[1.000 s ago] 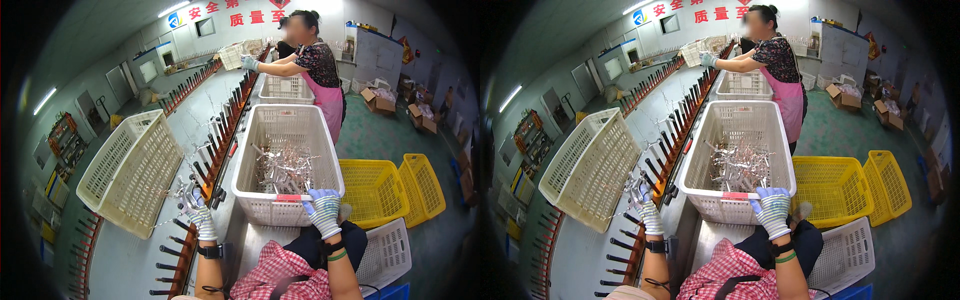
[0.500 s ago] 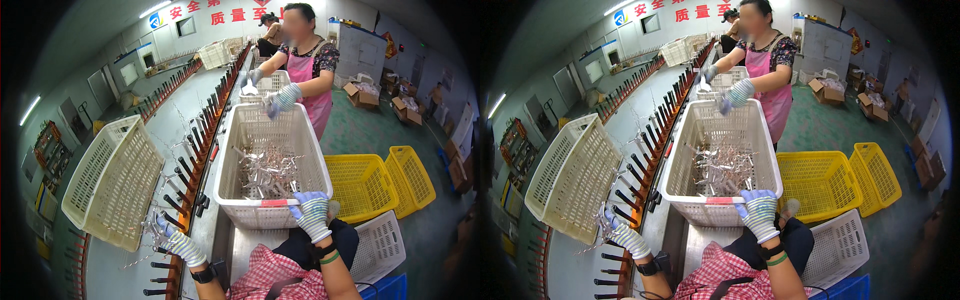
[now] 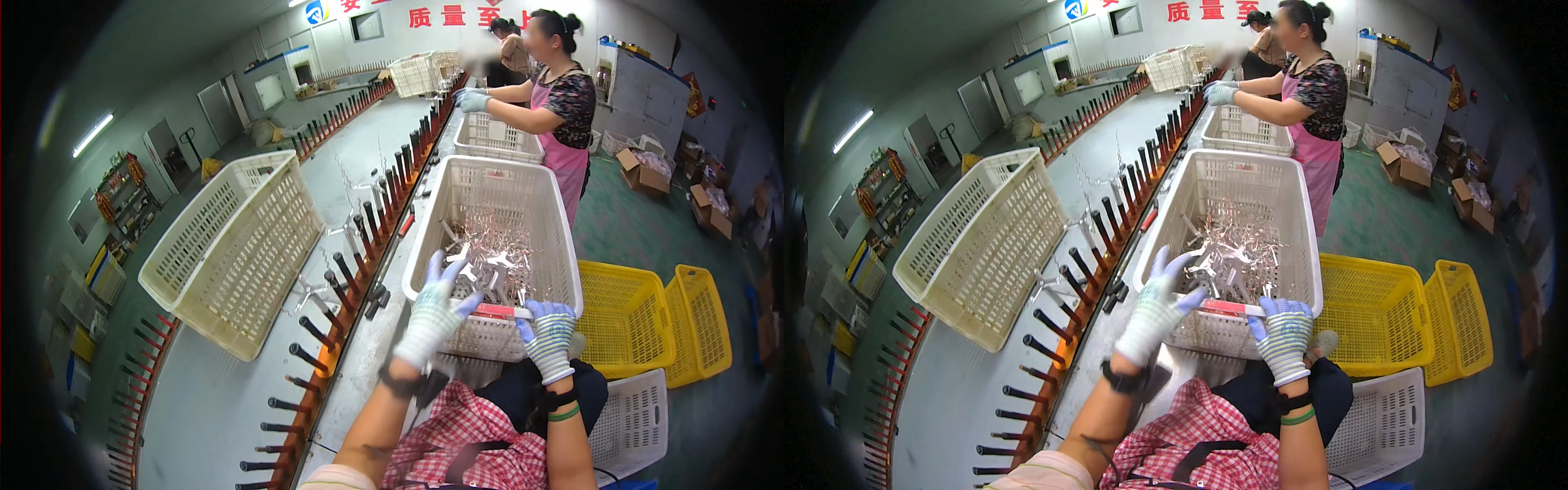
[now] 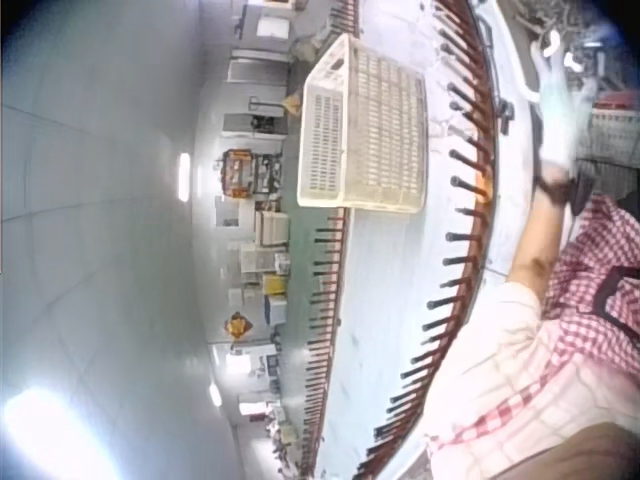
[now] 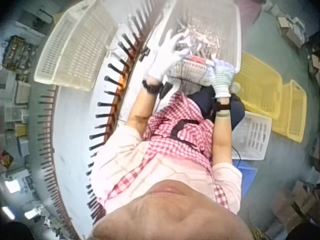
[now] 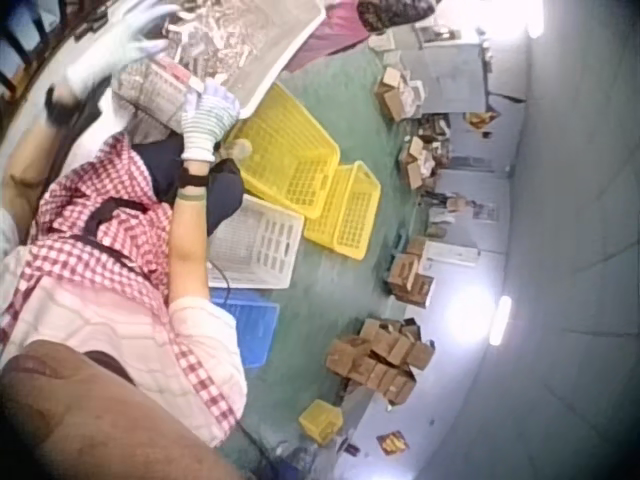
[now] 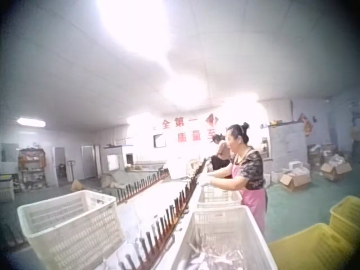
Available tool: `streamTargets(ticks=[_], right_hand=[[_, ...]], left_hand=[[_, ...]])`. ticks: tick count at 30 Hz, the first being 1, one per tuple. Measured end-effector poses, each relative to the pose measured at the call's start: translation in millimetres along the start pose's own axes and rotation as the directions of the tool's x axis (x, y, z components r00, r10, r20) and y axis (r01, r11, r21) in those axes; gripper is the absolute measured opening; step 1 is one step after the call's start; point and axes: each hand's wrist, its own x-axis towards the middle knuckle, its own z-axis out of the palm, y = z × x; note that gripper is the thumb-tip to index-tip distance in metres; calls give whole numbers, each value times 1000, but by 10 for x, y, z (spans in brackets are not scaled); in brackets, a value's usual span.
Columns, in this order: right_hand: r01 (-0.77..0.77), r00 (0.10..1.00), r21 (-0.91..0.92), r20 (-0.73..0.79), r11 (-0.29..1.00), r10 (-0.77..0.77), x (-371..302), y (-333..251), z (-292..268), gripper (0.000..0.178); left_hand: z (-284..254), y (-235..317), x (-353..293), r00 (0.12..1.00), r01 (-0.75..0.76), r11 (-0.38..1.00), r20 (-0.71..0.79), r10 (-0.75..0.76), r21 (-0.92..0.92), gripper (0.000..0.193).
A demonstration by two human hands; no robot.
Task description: Sorting and placing metal components into plastic baskets in a factory setting.
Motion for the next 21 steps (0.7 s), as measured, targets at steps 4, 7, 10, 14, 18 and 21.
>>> streamTargets(ticks=[4, 7, 10, 14, 18, 21], right_hand=[[-11, 1000, -23, -12, 1000, 11, -21, 9, -12, 30], [-11, 1000, 4, -28, 1000, 11, 10, -43, -71, 30], [-12, 999, 10, -30, 1000, 12, 11, -55, -74, 30], [-20, 1000, 19, -1, 1000, 20, -11, 0, -16, 30], [-35, 999, -8, -23, 999, 34, -8, -7, -28, 30], [-38, 999, 7, 2, 999, 38, -20, -6, -64, 31]], left_hand=[[-232, -79, -887, 841, 195, 969, -535, -85, 152, 60], [-374, -550, -1343, 661, 402, 912, -714, -230, 79, 64], [-550, -890, -1370, 436, 584, 811, -836, -333, -18, 54], [-1135, -839, -1193, 297, 567, 786, -829, -474, -247, 18], [-1190, -330, -1007, 573, 145, 979, -819, 36, 145, 27], [-804, -768, -1031, 578, 162, 937, -739, -345, -310, 36]])
